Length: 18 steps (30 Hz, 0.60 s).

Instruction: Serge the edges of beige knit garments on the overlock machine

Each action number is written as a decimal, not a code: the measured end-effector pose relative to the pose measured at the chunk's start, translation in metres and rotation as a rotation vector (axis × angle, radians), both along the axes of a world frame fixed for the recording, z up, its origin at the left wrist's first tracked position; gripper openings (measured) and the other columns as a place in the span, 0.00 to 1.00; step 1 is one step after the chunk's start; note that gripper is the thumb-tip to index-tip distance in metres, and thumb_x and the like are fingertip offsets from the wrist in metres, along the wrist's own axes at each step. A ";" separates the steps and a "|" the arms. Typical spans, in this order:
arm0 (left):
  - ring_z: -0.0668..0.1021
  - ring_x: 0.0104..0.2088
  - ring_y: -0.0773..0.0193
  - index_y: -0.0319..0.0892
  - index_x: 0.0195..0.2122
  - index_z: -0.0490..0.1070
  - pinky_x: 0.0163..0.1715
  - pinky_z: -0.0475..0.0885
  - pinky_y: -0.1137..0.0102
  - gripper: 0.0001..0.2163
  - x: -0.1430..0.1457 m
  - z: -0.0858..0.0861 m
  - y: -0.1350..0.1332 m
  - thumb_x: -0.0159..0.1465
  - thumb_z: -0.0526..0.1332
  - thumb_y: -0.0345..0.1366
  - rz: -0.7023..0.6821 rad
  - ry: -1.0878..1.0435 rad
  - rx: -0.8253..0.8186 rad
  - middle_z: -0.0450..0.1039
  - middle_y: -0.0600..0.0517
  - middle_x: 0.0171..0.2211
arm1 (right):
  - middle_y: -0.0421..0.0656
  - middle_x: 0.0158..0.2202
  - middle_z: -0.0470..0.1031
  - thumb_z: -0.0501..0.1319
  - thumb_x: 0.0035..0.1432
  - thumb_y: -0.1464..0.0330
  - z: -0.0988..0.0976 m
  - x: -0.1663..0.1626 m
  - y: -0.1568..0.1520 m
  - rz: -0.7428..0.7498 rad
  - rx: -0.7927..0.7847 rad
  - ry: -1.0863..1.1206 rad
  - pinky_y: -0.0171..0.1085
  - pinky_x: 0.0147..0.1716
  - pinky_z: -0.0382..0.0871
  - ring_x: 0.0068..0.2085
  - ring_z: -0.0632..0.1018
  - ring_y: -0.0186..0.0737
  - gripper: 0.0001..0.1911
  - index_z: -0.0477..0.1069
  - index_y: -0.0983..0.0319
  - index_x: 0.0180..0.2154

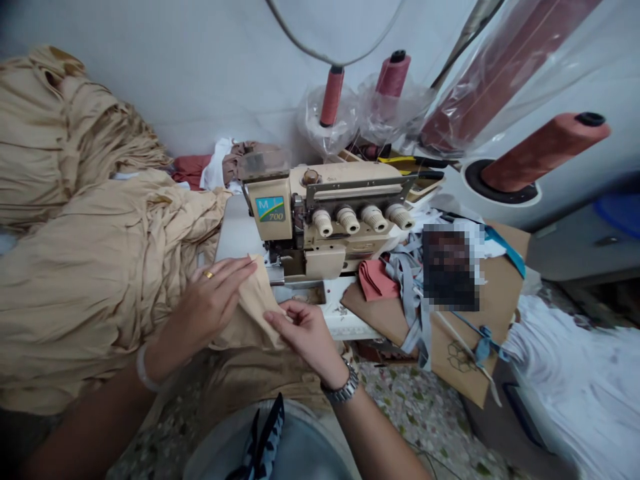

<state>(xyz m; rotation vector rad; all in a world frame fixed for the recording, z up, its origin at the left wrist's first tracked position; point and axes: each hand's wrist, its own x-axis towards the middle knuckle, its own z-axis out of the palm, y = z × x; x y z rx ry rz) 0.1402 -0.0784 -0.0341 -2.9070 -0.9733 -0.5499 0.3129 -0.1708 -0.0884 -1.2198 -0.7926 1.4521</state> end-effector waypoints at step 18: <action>0.70 0.61 0.48 0.41 0.60 0.68 0.56 0.63 0.51 0.18 0.022 0.004 0.080 0.72 0.51 0.37 -0.013 0.087 0.106 0.69 0.41 0.62 | 0.33 0.15 0.59 0.71 0.47 0.49 -0.006 0.006 -0.011 -0.096 0.002 -0.049 0.30 0.16 0.49 0.16 0.59 0.26 0.28 0.62 0.61 0.19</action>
